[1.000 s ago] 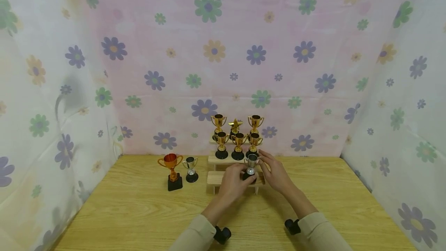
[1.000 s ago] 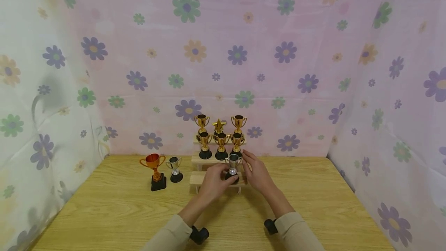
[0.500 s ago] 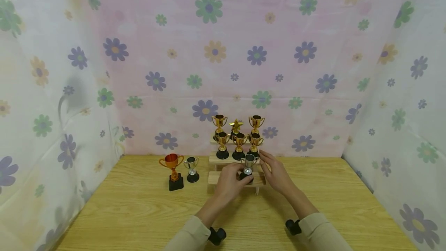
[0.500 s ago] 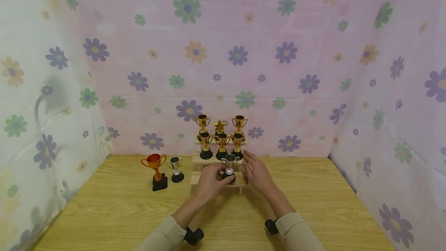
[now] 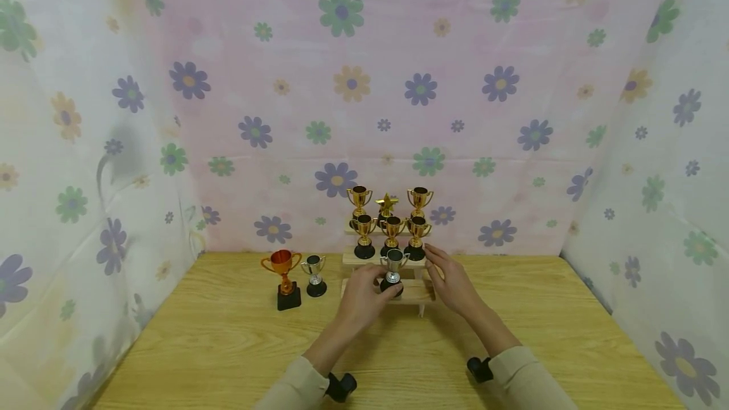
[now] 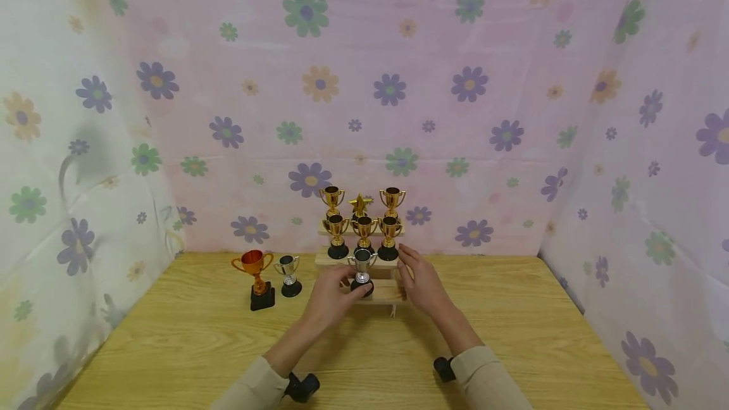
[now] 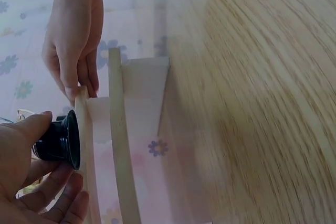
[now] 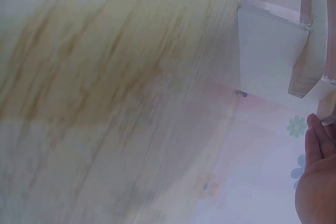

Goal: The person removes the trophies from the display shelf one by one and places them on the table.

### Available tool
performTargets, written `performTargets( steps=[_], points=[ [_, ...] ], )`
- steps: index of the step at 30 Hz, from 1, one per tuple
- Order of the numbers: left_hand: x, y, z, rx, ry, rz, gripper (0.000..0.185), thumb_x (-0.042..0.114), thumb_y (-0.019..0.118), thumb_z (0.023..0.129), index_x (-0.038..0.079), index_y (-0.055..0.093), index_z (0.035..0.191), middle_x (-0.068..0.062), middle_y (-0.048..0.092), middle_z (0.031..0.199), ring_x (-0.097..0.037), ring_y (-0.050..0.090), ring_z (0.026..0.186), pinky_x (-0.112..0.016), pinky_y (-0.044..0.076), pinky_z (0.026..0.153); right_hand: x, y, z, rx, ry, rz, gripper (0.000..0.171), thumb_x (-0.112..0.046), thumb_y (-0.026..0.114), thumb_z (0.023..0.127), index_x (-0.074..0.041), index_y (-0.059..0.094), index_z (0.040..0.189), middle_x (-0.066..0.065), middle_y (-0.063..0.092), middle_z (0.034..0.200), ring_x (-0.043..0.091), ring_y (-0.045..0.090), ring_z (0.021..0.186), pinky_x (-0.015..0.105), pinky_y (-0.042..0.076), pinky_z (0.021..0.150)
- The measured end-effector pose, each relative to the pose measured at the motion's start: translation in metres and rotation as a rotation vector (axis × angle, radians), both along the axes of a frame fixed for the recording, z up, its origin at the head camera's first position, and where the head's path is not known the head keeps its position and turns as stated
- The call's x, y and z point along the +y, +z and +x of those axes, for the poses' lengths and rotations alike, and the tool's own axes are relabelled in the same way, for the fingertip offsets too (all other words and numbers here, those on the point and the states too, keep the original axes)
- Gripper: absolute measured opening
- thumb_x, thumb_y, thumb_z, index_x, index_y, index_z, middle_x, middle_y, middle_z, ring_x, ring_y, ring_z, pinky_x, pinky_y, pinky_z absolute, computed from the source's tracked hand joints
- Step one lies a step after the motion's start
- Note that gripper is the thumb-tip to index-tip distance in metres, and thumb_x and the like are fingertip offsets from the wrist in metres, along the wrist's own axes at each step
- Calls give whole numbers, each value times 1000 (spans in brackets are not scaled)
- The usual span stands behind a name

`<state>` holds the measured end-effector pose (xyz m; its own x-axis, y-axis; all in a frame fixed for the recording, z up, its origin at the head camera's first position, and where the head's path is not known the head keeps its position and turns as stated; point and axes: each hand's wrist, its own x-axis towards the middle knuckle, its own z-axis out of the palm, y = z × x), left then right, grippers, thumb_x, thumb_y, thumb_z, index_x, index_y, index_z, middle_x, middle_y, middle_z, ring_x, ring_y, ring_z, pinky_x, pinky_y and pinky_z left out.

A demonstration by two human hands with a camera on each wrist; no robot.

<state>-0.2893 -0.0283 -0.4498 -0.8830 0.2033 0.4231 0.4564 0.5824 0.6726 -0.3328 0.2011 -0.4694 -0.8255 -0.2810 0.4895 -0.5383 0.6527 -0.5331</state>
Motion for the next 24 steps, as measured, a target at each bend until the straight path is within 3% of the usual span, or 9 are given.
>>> performTargets(
  steps=[10,15,24],
  points=[
    [-29,4,4,3,63,-4,23,31,80,91,11,75,101,-1,68,98,-17,62,90,-33,53,74,-1,-1,-1,1,6,-12,40,-11,50,108,11,52,142,23,46,154,43,45,140,58,40,110],
    [-44,2,4,19,109,-7,22,30,81,90,11,75,100,0,68,96,-17,60,87,-32,50,71,-1,2,1,-15,8,-14,41,-13,49,109,11,52,142,22,46,154,44,43,141,59,38,111],
    [-63,-6,6,65,116,-2,17,25,83,88,13,75,97,1,69,94,-20,62,85,-32,50,71,-1,0,0,-19,4,-13,41,-13,49,109,11,51,143,22,46,154,43,43,142,58,39,111]
  ],
)
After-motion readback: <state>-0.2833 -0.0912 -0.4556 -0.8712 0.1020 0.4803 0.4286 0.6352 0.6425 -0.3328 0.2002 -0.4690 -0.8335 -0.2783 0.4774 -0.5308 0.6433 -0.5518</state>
